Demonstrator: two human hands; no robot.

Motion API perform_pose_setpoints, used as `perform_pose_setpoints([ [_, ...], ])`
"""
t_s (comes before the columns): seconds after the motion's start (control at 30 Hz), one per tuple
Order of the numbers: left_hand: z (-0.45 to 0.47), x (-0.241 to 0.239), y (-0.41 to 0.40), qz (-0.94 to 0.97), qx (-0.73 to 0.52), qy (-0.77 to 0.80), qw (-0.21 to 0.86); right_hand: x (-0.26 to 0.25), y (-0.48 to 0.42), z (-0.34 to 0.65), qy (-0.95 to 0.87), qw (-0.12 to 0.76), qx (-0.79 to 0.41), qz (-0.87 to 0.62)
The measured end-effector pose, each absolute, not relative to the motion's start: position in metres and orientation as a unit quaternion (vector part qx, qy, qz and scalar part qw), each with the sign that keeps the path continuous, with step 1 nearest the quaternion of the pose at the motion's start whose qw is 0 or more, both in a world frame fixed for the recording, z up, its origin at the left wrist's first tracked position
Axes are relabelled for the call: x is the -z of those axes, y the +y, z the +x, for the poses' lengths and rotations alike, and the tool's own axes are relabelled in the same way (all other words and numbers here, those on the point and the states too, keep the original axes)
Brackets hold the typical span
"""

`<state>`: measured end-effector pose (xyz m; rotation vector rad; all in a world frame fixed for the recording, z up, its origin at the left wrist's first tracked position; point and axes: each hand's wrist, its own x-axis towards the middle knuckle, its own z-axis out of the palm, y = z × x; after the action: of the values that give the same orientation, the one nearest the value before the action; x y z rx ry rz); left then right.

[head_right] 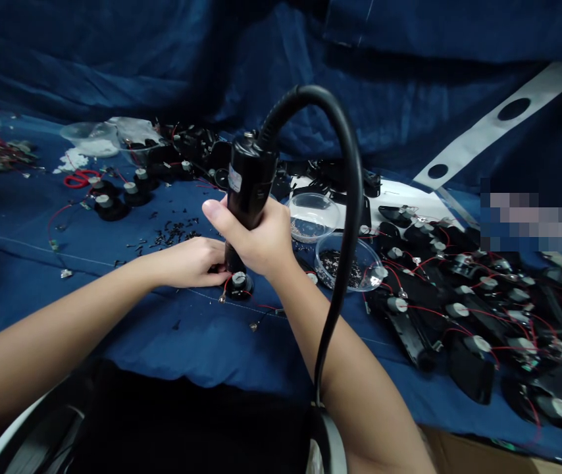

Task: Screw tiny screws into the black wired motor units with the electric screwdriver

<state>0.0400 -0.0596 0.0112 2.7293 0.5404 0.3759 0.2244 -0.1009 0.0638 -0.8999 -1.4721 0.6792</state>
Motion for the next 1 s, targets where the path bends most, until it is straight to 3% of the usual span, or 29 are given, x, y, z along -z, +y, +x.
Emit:
perform_pose_setpoints([
  [0.27, 0.041, -0.007, -0.058, 0.964, -0.115, 0.169, 0.169, -0.058, -0.100, 0.227, -0.619, 0.624, -0.296, -0.373],
  [0.5, 0.027, -0.030, -0.054, 0.948, -0.110, 0.207, 0.214, -0.064, -0.102, 0.227, -0.653, 0.573, -0.303, -0.392],
  [0.7, 0.040, -0.038, -0.061, 0.945, 0.025, 0.271, 0.180, -0.073, -0.099, 0.225, -0.700, 0.513, -0.344, -0.358],
  [1.0, 0.069, -0.028, -0.061, 0.944, 0.097, 0.258, 0.182, -0.069, -0.108, 0.232, -0.681, 0.535, -0.366, -0.341],
])
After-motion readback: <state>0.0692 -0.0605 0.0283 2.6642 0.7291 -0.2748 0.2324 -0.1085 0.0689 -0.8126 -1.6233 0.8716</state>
